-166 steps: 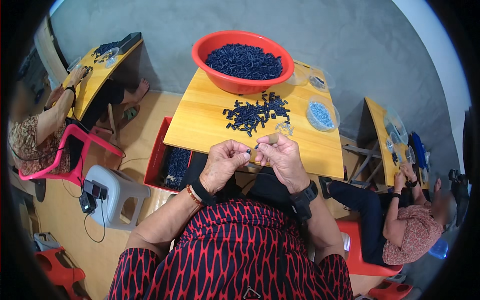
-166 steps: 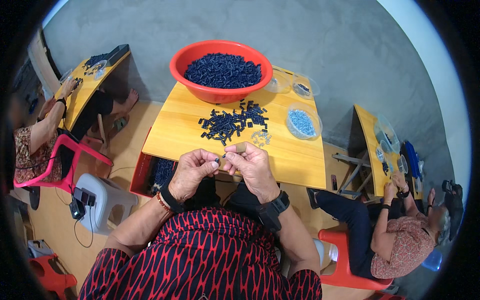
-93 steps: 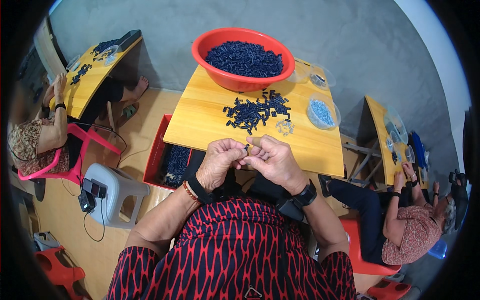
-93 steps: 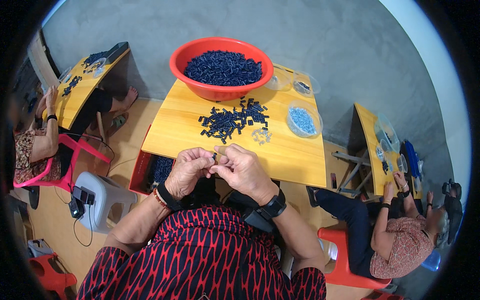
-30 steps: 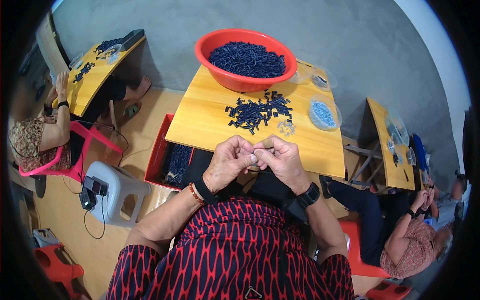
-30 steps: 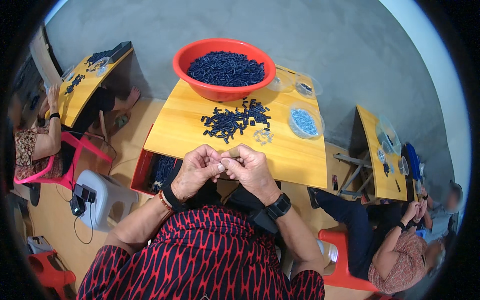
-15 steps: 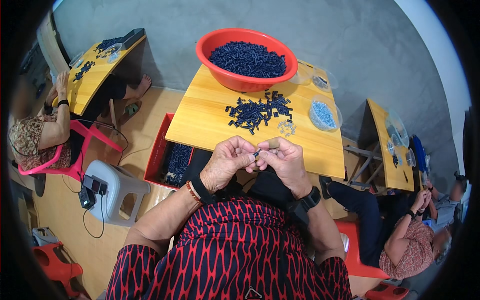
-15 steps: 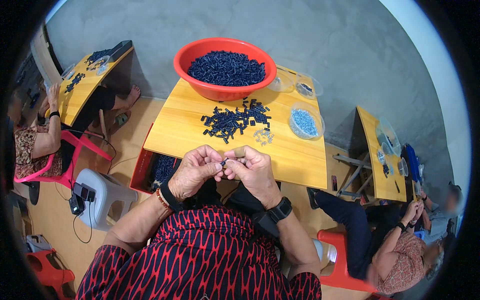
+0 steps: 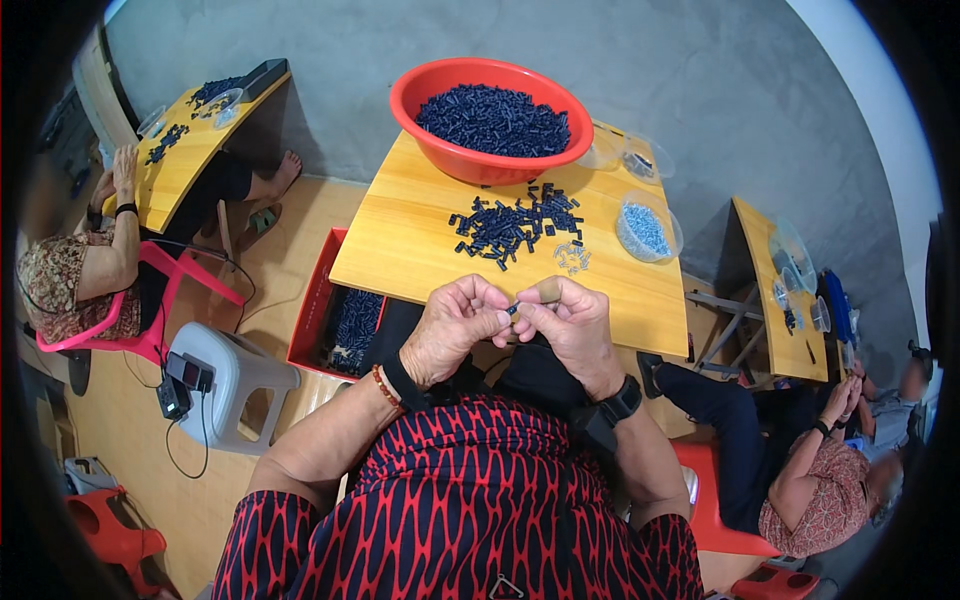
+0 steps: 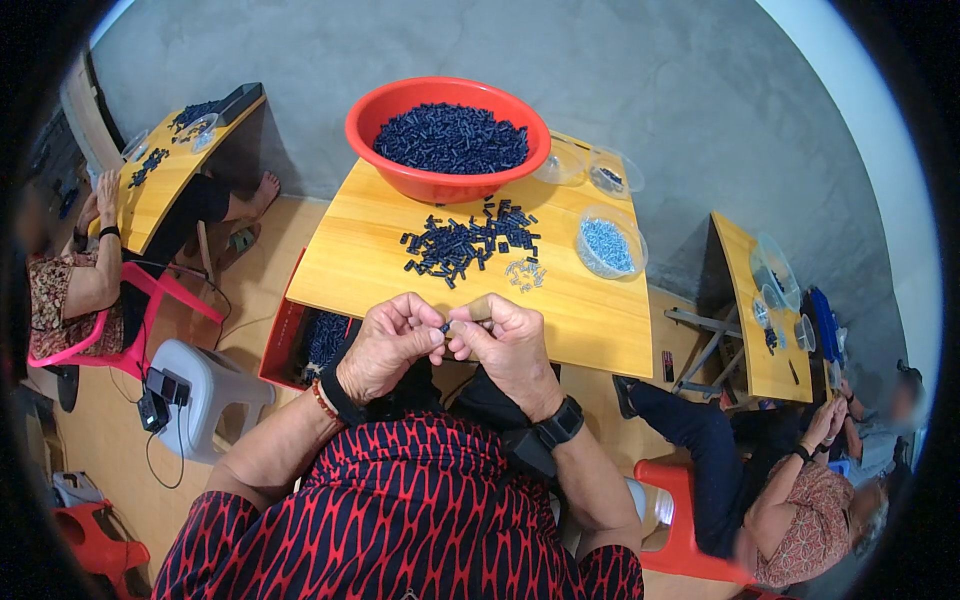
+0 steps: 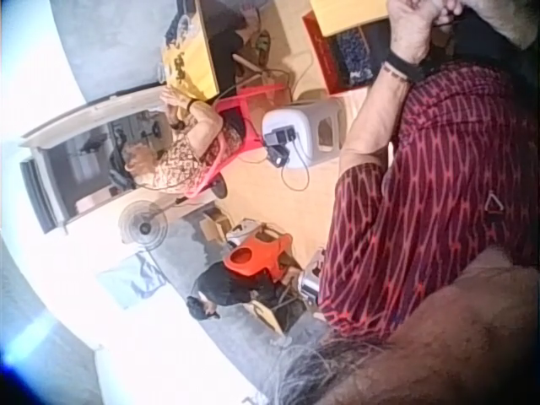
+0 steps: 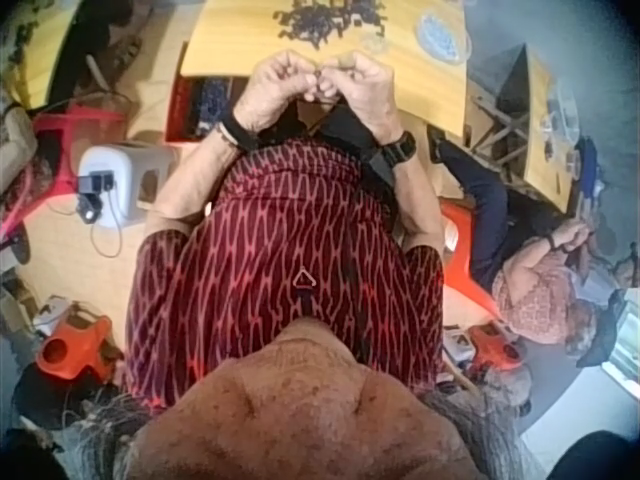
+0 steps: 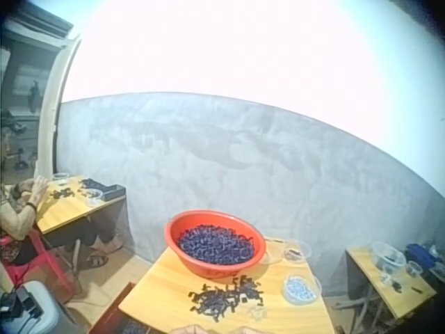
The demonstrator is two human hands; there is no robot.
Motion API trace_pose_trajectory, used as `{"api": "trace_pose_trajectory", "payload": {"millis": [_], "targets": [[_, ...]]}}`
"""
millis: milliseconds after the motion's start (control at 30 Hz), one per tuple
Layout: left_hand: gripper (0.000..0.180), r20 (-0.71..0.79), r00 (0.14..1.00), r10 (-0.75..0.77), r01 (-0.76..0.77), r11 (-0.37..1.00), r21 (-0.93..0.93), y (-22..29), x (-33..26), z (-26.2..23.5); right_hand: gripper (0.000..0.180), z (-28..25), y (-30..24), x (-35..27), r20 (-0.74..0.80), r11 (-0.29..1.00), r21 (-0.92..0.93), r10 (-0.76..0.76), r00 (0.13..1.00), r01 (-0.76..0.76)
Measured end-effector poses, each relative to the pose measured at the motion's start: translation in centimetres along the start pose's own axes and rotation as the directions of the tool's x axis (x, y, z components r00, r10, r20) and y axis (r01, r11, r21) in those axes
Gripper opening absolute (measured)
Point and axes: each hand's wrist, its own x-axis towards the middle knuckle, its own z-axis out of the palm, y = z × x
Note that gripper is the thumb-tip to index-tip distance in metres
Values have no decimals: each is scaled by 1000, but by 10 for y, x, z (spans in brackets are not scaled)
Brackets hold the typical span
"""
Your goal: The person picks up a black plastic piece and a metal pin, inserts the pin into the piece, and then trims the end of the pin using shears.
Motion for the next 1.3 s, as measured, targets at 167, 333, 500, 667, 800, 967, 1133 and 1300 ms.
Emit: {"api": "trace_pose_trajectory", "payload": {"millis": [167,333,500,667,800,967,1133,1300], "targets": [[11,-10,999,41,-41,998,50,-4,-2,2,5,-1,-6,-1,43,999,-33,-7,999,8],[12,-51,997,64,-59,994,90,-5,-7,14,4,-5,-6,-3,76,997,-70,-24,997,29],[11,-81,993,89,-78,987,137,-7,-7,17,6,-4,-11,-6,78,998,-64,20,997,-15],[10,-60,996,72,-67,994,87,-9,-1,6,15,-4,-13,-1,71,999,-23,31,997,-29],[9,-75,996,45,-41,998,47,-4,-2,7,22,-5,-9,2,77,999,-52,7,997,-3],[9,-125,992,11,-18,998,-54,-3,-1,7,29,1,-4,-1,64,996,-90,-4,998,10],[9,-114,993,-3,-8,995,-96,-3,-1,-3,31,11,-16,2,111,917,-362,-136,984,168],[9,-120,993,-15,-2,991,-136,-2,-1,-3,34,12,-15,12,183,758,-571,-257,949,315]]}}
